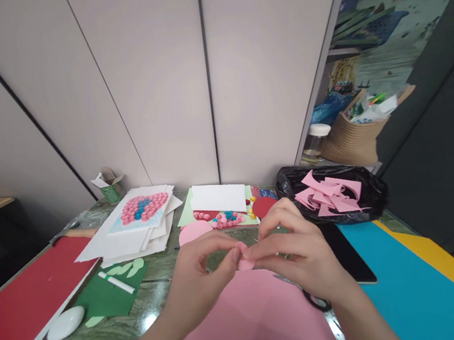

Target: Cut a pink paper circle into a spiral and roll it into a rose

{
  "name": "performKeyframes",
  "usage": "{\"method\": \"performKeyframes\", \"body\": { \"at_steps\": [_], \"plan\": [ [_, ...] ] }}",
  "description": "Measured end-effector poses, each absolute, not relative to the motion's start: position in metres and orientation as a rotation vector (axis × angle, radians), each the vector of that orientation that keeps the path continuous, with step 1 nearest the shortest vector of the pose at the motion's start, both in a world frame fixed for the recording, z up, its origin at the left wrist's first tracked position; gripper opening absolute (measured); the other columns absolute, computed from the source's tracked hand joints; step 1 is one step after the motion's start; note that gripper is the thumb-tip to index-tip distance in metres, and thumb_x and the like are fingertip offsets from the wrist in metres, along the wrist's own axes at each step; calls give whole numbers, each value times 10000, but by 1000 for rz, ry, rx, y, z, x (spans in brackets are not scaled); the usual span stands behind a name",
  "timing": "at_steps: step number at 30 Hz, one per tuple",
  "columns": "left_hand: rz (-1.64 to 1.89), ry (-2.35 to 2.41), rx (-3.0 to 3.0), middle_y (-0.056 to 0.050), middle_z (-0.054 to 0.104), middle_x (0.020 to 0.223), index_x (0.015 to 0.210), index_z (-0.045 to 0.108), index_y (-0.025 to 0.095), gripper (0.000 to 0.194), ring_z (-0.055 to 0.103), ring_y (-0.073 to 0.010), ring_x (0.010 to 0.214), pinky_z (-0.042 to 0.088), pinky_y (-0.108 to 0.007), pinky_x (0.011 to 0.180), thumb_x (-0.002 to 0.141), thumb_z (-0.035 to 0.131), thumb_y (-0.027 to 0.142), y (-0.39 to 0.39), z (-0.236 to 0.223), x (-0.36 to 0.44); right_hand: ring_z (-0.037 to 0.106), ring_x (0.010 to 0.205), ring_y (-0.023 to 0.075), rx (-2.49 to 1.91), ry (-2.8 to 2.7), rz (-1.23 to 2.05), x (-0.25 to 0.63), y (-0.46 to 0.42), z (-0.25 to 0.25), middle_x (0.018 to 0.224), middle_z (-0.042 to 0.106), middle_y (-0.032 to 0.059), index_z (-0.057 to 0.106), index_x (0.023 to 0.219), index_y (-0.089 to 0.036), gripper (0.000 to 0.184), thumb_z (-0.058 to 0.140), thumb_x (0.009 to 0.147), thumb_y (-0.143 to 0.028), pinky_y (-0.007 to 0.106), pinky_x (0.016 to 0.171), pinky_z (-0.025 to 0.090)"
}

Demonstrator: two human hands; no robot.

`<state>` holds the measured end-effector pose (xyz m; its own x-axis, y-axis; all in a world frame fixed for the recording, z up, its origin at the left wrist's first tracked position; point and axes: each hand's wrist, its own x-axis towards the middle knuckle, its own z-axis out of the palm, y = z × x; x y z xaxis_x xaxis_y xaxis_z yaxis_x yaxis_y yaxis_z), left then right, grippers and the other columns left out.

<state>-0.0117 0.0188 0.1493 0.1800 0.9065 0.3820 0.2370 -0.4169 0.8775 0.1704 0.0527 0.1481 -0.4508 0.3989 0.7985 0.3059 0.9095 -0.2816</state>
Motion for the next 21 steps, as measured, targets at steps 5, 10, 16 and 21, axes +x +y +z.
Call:
{"method": "performKeyframes", "body": {
  "at_steps": [5, 10, 16, 21],
  "plan": [
    [1336, 1064, 1773, -35, 699, 750, 732, 694, 168, 137, 622, -145, 732, 476, -265, 710, 780, 565, 175, 19, 145, -10, 495, 692, 149, -500, -2065, 161, 170, 53, 146, 702, 544, -2, 716, 824, -306, 157, 673, 765, -168, 324, 611, 410],
    [1418, 1002, 1737, -35, 684, 755, 742, 685, 163, 144, 618, -142, 739, 480, -261, 704, 789, 550, 153, 18, 140, -6, 487, 701, 152, -478, -2053, 189, 169, 53, 144, 715, 526, 0, 711, 856, -306, 202, 673, 759, -133, 329, 610, 404],
    [1474, 977, 1694, -37, 683, 750, 731, 681, 158, 135, 617, -146, 743, 481, -264, 702, 780, 558, 132, 17, 138, -3, 472, 708, 151, -445, -2019, 211, 166, 53, 142, 732, 514, 0, 702, 869, -288, 241, 680, 740, -86, 334, 617, 392],
    [1508, 962, 1684, -38, 686, 752, 740, 689, 153, 141, 619, -142, 748, 485, -259, 709, 778, 559, 118, 17, 138, -3, 474, 692, 149, -458, -1983, 251, 165, 53, 142, 720, 514, -5, 709, 849, -290, 228, 686, 736, -93, 334, 615, 385]
  ]
}}
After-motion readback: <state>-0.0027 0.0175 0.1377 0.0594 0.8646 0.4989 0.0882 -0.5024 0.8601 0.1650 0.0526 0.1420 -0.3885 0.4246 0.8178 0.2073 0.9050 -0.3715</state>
